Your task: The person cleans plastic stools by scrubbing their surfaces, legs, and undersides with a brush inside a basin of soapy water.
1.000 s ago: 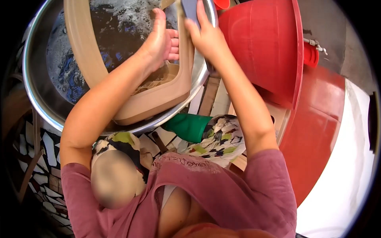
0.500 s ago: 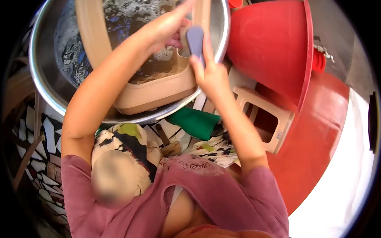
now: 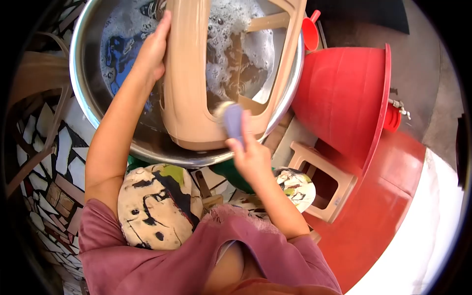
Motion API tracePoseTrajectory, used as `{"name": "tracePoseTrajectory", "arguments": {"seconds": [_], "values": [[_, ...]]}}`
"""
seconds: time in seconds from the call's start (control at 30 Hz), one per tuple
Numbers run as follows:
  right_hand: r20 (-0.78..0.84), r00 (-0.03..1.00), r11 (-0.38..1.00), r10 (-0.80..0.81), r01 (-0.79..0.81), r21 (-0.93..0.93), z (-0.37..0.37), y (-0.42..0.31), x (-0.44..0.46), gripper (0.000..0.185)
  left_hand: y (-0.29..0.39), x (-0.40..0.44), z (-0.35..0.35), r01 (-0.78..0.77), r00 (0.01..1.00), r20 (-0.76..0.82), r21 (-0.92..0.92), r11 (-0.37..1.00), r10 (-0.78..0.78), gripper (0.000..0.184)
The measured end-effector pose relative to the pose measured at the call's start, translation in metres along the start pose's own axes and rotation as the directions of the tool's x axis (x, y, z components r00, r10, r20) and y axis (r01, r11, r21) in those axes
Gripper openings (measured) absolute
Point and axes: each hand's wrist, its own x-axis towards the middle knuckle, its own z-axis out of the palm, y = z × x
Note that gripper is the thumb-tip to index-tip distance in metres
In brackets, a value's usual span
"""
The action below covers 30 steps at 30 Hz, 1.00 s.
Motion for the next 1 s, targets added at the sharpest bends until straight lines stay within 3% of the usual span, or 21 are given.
{"name": "tracePoseTrajectory", "arguments": {"seconds": [0.07,0.1,0.13,0.2,0.27,0.33,0.4,0.43,0.47,0.53,0.57,0.6,0.67,0.73,0.8,0.87,0.9,0.93,1.0], "values": [[-0.094,0.953,0.923,0.288,-0.250,0.294,-0.018,0.046,0.009,0.071,-0.005,0.000,0.006,0.014,1.000,-0.008,-0.064,0.998,-0.015,0.076],[-0.023,0.939,0.887,0.344,-0.317,0.336,-0.034,0.053,0.009,0.071,-0.005,-0.005,0.017,-0.018,1.000,0.004,-0.066,0.998,0.018,0.074],[-0.047,0.942,0.895,0.332,-0.298,0.332,-0.032,0.043,0.003,0.071,-0.005,-0.011,0.027,-0.049,0.998,0.023,-0.070,0.996,0.051,0.073],[0.004,0.992,0.991,0.123,-0.123,0.059,-0.014,0.007,-0.011,0.070,-0.003,-0.019,0.034,-0.040,0.994,0.089,-0.192,0.981,0.058,0.067],[-0.101,0.955,0.958,-0.279,0.269,-0.104,0.005,-0.030,-0.010,0.069,0.002,-0.029,0.031,-0.095,0.986,0.108,-0.252,0.963,0.125,0.064],[-0.120,0.953,0.960,-0.278,0.271,-0.070,0.003,-0.039,0.003,0.069,0.005,-0.038,0.025,-0.073,0.984,0.135,-0.273,0.959,0.114,0.062],[-0.164,0.985,0.993,-0.053,0.070,0.096,-0.013,-0.035,0.010,0.069,0.003,-0.048,0.024,-0.110,0.983,0.117,-0.263,0.958,0.145,0.063],[-0.144,0.990,0.990,-0.015,0.034,0.134,-0.020,-0.031,0.007,0.071,-0.001,-0.049,0.023,-0.128,0.982,0.100,-0.253,0.959,0.157,0.063],[-0.166,0.986,0.991,-0.008,0.030,0.131,-0.018,-0.029,0.002,0.071,-0.005,-0.049,0.024,-0.138,0.982,0.097,-0.241,0.961,0.165,0.063],[-0.200,0.928,0.949,-0.315,0.311,-0.052,-0.020,-0.029,-0.001,0.071,-0.009,-0.052,0.036,-0.093,0.975,0.173,-0.252,0.963,0.140,0.063],[-0.106,0.947,0.950,-0.303,0.292,-0.106,-0.029,-0.035,0.006,0.073,-0.010,-0.058,0.040,-0.106,0.976,0.162,-0.238,0.966,0.147,0.062],[-0.123,0.942,0.948,-0.312,0.299,-0.109,-0.044,-0.046,0.023,0.073,-0.012,-0.063,0.042,-0.126,0.976,0.146,-0.225,0.966,0.162,0.060],[-0.246,0.953,0.984,-0.177,0.171,-0.046,-0.083,-0.065,0.064,0.071,-0.019,-0.072,0.048,-0.116,0.972,0.179,-0.188,0.975,0.151,0.056],[-0.426,0.825,0.925,-0.372,0.370,-0.091,-0.115,-0.078,0.096,0.067,-0.016,-0.086,0.059,-0.165,0.958,0.208,-0.168,0.972,0.198,0.050],[-0.573,0.612,0.835,-0.545,0.463,-0.298,-0.152,-0.090,0.140,0.064,-0.011,-0.097,0.066,-0.144,0.942,0.279,-0.166,0.976,0.186,0.047],[-0.486,0.842,0.956,-0.236,0.291,0.040,-0.200,-0.128,0.156,0.063,-0.022,-0.096,0.072,-0.154,0.930,0.309,-0.167,0.974,0.200,0.046],[-0.577,0.745,0.891,-0.335,0.450,0.064,-0.205,-0.137,0.168,0.063,-0.023,-0.096,0.073,-0.173,0.918,0.331,-0.160,0.972,0.218,0.045],[-0.501,0.817,0.929,-0.286,0.364,0.064,-0.208,-0.139,0.166,0.064,-0.021,-0.096,0.070,-0.175,0.920,0.324,-0.168,0.970,0.222,0.045],[-0.447,0.834,0.942,-0.324,0.328,-0.072,-0.189,-0.130,0.141,0.066,-0.017,-0.097,0.071,-0.035,0.896,0.422,-0.247,0.968,0.140,0.042]]}}
